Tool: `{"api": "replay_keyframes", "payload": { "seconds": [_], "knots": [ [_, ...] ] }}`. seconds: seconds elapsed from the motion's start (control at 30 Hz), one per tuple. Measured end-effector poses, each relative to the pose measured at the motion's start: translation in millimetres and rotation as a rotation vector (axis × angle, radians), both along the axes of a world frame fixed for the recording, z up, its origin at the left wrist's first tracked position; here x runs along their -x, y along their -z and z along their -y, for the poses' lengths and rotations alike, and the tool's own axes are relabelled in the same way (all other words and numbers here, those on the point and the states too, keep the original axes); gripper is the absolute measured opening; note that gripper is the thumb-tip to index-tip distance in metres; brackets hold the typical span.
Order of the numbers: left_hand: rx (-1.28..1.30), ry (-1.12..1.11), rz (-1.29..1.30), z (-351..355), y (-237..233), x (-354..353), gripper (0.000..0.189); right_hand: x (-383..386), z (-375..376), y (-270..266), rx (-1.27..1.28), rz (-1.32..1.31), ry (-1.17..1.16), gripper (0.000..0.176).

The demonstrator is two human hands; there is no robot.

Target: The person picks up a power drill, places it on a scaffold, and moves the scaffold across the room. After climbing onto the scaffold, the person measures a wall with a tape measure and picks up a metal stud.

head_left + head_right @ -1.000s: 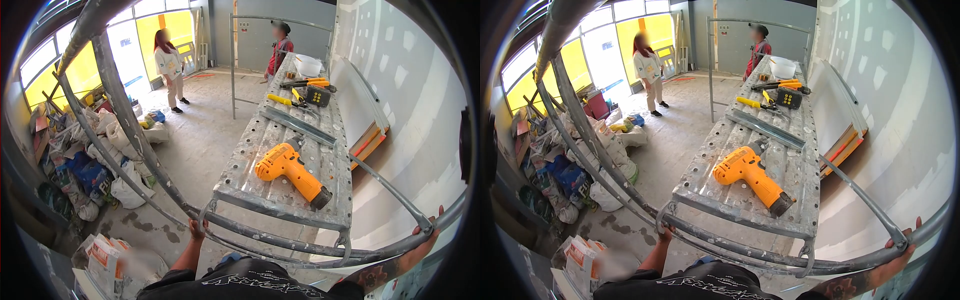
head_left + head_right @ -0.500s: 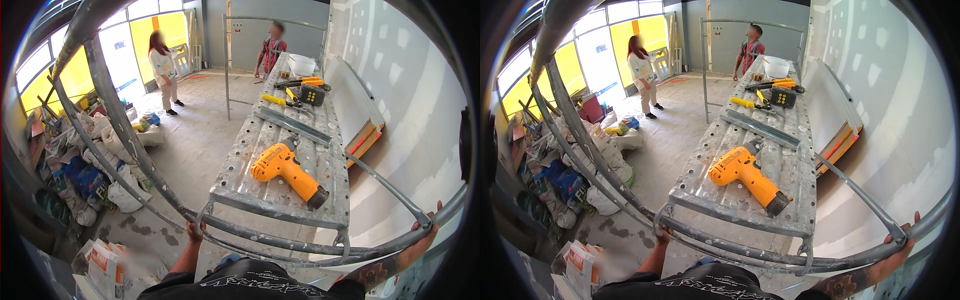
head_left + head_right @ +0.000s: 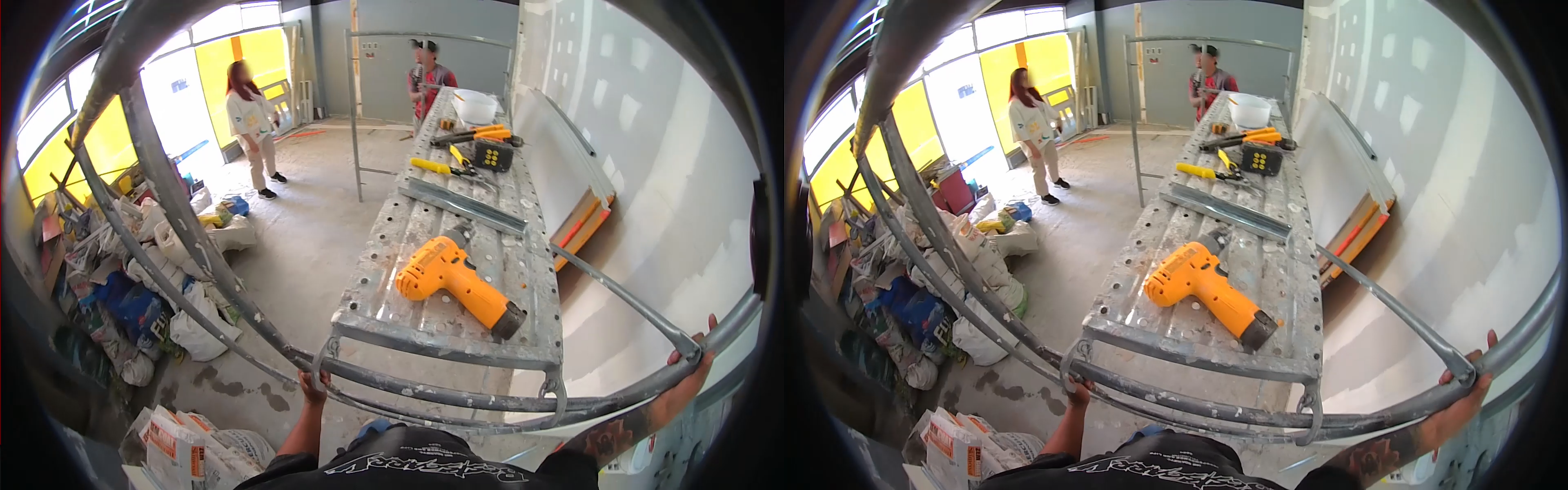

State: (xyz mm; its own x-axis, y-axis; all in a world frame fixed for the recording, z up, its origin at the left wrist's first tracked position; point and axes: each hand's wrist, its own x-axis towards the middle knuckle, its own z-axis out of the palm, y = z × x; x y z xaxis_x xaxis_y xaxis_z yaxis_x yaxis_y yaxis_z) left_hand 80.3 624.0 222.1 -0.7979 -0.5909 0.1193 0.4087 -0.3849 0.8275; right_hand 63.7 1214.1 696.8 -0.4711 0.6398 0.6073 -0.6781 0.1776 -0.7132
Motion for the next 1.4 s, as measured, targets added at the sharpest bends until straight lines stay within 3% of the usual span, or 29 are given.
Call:
{"api": "replay_keyframes", "payload": {
  "seconds": [0.17, 0.4, 0.5, 0.57, 0.63, 0.73, 0.93, 1.1, 1.4],
  "knots": [
    [-0.135, -0.063, 0.032, -1.2, 2.6, -1.5, 0.067, -2.5, 2.6, -2.7, 0.011, 0.004, -0.014, 0.075],
    [0.058, 0.017, 0.041, 1.2, 8.1, -0.9, 0.068, -1.9, -20.4, 6.9, -0.064, 0.005, -0.09, 0.078],
    [0.153, 0.078, -0.027, 0.4, -6.8, 1.5, 0.071, -1.4, -39.2, 14.5, -0.133, 0.022, -0.089, 0.071],
    [0.263, 0.115, -0.059, -4.1, -31.5, 0.3, 0.074, -7.2, -25.5, 10.3, -0.11, 0.082, 0.022, 0.066],
    [0.341, 0.082, -0.02, -18.9, -98.1, -3.3, 0.078, -11.7, -5.6, 6.6, -0.087, 0.148, 0.196, 0.063],
    [0.454, 0.21, 0.038, -12.5, -119.5, -8.8, 0.08, -23.9, 39.4, 7.2, -0.046, 0.254, 0.552, 0.059],
    [0.46, 0.468, -0.025, 4.6, -119.2, -5.5, 0.077, -40.4, 106.7, 19.7, -0.464, 0.125, 0.771, 0.054],
    [0.404, 0.59, -0.046, 12.8, -114.1, -2.6, 0.074, -38.6, 160.9, 8.3, -0.413, 0.099, 0.509, 0.047],
    [0.415, 0.743, -0.027, 22.6, -93.2, 3.5, 0.07, -40.2, 194.2, 6.5, -0.43, 0.136, 0.368, 0.048]
  ]
}}
